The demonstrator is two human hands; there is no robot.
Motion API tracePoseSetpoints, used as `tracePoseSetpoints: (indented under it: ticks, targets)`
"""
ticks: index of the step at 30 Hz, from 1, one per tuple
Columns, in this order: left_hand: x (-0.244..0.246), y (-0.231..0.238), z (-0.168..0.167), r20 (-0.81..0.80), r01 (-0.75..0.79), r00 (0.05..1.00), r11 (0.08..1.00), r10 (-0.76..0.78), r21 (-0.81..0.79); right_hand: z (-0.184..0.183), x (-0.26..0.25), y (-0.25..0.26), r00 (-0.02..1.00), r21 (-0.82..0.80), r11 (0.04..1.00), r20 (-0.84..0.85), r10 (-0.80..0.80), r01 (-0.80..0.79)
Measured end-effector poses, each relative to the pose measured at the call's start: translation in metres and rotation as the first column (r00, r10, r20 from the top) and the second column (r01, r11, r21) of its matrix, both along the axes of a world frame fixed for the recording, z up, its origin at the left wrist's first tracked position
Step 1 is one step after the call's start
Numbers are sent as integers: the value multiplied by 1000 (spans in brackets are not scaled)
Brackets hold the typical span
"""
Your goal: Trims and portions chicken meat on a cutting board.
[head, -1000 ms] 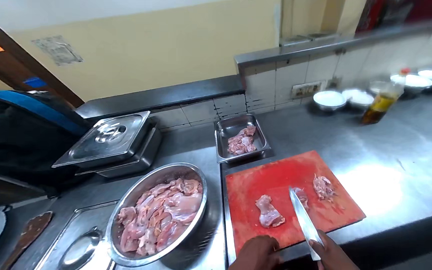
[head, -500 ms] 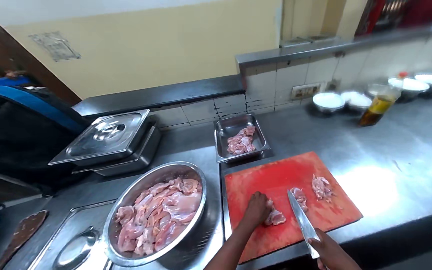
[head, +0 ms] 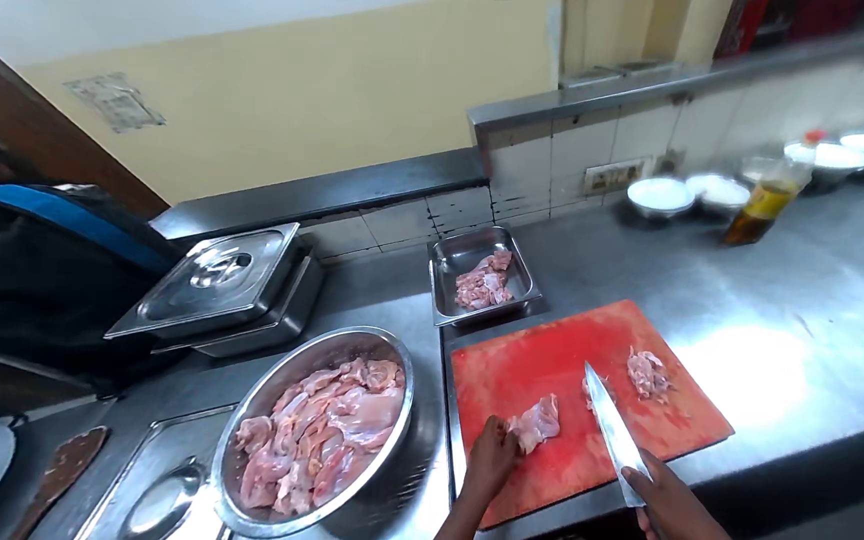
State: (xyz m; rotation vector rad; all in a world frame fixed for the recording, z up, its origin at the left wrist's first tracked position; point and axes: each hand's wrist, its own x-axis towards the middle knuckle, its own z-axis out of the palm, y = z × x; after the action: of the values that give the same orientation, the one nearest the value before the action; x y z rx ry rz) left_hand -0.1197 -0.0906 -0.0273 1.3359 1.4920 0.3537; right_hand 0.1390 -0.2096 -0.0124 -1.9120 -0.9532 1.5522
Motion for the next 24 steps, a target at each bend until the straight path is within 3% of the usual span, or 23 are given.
tracePoseSetpoints:
  ticks: [3,6,12,15,20,24]
  targets:
    - [-19,-1,-6,-191,89,978,996,-88,-6,0,-14,1,982,-21,985,80,172,-171]
    - [-16,1,1,-267,137,957,988,-112,74,0,-33,4,927,-76,934,122,355,-348]
    - [9,5,-2,-279,263,947,888,-162,376,-4,-7,20,957,-183,971,221,190,-151]
    - [24,16,-10,-293,357,926,808,-239,469,7,-6,22,954,-198,970,238,185,-139]
    - [46,41,6,-459,566,792,765,-402,307,7,-23,13,985,-93,987,100,141,-132]
    - [53,73,7,-454,802,582,569,-675,182,0,-17,4,997,-47,996,29,74,-72]
